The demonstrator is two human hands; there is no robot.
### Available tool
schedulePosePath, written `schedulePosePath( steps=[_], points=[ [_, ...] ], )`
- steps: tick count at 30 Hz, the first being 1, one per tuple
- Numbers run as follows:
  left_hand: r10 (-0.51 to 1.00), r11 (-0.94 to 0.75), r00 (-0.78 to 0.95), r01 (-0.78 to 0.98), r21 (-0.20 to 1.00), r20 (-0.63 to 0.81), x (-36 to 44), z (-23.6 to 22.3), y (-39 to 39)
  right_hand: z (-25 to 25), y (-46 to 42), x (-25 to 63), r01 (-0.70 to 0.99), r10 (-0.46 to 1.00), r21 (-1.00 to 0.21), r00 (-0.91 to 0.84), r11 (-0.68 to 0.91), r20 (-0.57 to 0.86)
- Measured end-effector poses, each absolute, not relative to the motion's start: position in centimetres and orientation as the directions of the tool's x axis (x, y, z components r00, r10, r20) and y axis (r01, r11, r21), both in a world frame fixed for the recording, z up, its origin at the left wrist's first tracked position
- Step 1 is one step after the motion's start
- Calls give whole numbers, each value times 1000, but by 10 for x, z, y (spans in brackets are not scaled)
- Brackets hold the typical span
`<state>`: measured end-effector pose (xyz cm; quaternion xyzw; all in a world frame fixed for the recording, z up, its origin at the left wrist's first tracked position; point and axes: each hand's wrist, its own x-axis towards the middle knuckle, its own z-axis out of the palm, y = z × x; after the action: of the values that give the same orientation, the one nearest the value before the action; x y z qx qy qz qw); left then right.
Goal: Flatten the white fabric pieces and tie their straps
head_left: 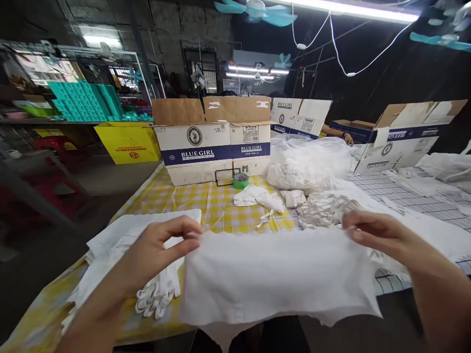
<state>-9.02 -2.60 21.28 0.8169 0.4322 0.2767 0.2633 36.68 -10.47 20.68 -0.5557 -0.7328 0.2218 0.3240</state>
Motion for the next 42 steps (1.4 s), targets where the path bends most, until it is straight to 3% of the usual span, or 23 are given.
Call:
schedulePosePath(
  steps=[3, 6, 11, 16, 21, 24, 28, 33, 35, 37, 39, 42],
  points=[
    [880, -436, 455, 655, 617, 138, -63, 156, 9, 159, -55, 354, 701, 970, -682, -239, 208, 49],
    [903, -391, 423, 749, 534, 68, -36, 85, 43, 87, -10, 344, 829, 990, -551, -140, 100, -32],
    [916, -373, 399, 808, 455, 43, -20, 16, 76, 12, 25, 335, 879, 1000, -476, -22, 29, 21],
    [931, -365, 344, 845, 390, 127, -21, 14, 85, 6, 37, 333, 901, 990, -431, 10, 52, 141],
    [938, -232, 169, 954, 189, 302, -10, 7, 64, 2, 33, 316, 931, 963, -365, 84, 16, 255],
    [897, -404, 362, 904, 138, 254, -7, -5, 41, -6, 14, 302, 968, 954, -247, 26, 52, 300],
    [826, -562, 555, 804, 195, 97, -17, -11, 12, -24, -28, 310, 983, 983, -113, -128, 144, 134],
    [733, -621, 680, 681, 388, -22, -32, 7, 2, -32, -67, 352, 992, 999, -122, 23, -17, 46],
    [805, -545, 591, 710, 446, 44, -32, 14, 13, -26, -69, 361, 979, 995, -197, 66, -51, 71],
    [927, -372, 351, 814, 446, 131, -28, 19, 31, -18, -60, 361, 950, 978, -296, 151, -104, 143],
    [979, -181, 132, 912, 367, 155, -21, 20, 49, -10, -43, 356, 906, 943, -379, 274, -188, 189],
    [997, -27, 11, 981, 195, 82, -11, 20, 66, -4, -10, 342, 859, 908, -419, 388, -295, 156]
  ],
)
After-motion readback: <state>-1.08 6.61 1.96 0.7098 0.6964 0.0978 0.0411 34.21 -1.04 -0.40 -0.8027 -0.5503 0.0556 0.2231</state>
